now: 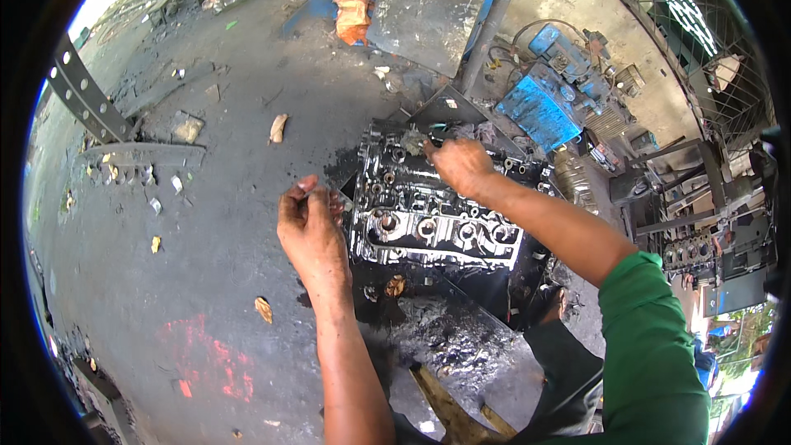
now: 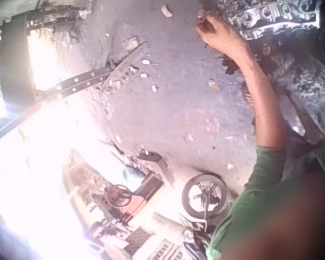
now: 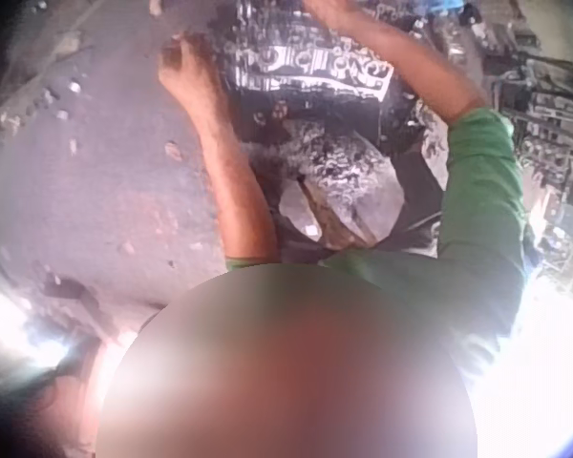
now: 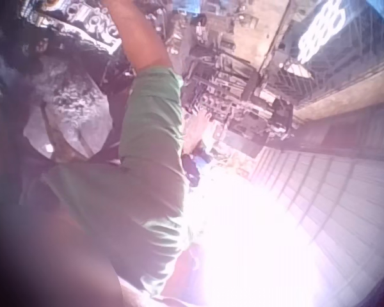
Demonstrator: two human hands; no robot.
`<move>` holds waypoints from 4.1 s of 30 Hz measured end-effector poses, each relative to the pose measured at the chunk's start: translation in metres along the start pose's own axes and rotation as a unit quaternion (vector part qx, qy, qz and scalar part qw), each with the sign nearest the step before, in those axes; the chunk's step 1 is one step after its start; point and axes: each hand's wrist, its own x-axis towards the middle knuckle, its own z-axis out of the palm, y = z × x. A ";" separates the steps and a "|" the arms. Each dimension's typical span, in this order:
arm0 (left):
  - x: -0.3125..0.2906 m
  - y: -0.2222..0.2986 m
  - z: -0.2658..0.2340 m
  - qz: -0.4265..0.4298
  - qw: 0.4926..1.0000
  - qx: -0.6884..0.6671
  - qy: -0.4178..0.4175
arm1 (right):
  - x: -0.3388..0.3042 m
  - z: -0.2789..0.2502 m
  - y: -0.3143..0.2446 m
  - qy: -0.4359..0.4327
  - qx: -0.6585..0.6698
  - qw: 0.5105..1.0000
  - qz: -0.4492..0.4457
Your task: The person scrubs the surface of a disassembled engine block with a brush and a rag, removing grime and oil. The person repeatedly wipes different areas of the engine block, focusing on the top surface and cylinder openings.
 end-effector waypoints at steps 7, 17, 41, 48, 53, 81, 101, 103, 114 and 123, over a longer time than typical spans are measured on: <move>0.003 0.012 -0.018 0.022 0.998 0.040 0.032 | 0.037 -0.028 0.010 -0.090 -0.100 0.990 -0.043; 0.005 0.007 -0.002 -0.010 1.000 -0.002 0.017 | -0.012 0.034 0.019 0.004 -0.059 0.996 0.061; -0.007 0.008 -0.017 0.009 1.000 0.017 0.015 | 0.060 -0.046 -0.063 -0.101 -0.259 0.948 -0.157; -0.002 0.014 -0.031 0.019 0.999 -0.018 0.028 | 0.076 -0.038 -0.021 -0.053 0.057 0.984 0.158; 0.000 0.010 -0.030 0.038 0.999 0.014 0.013 | 0.043 0.006 -0.002 -0.107 0.295 0.894 0.319; 0.019 -0.267 0.293 0.411 0.584 0.679 -0.171 | -0.307 0.452 -0.114 -0.018 0.639 0.500 0.585; -0.003 -0.275 0.285 0.479 0.551 0.651 -0.210 | -0.215 0.348 0.143 0.034 0.705 0.542 0.456; -0.006 -0.275 0.285 0.466 0.549 0.663 -0.207 | -0.221 0.346 0.139 0.127 0.658 0.559 0.487; -0.010 -0.277 0.287 0.482 0.548 0.657 -0.190 | -0.206 0.375 0.120 0.228 0.654 0.544 0.474; -0.007 -0.276 0.286 0.471 0.551 0.663 -0.186 | -0.246 0.328 0.112 0.289 0.750 0.427 0.415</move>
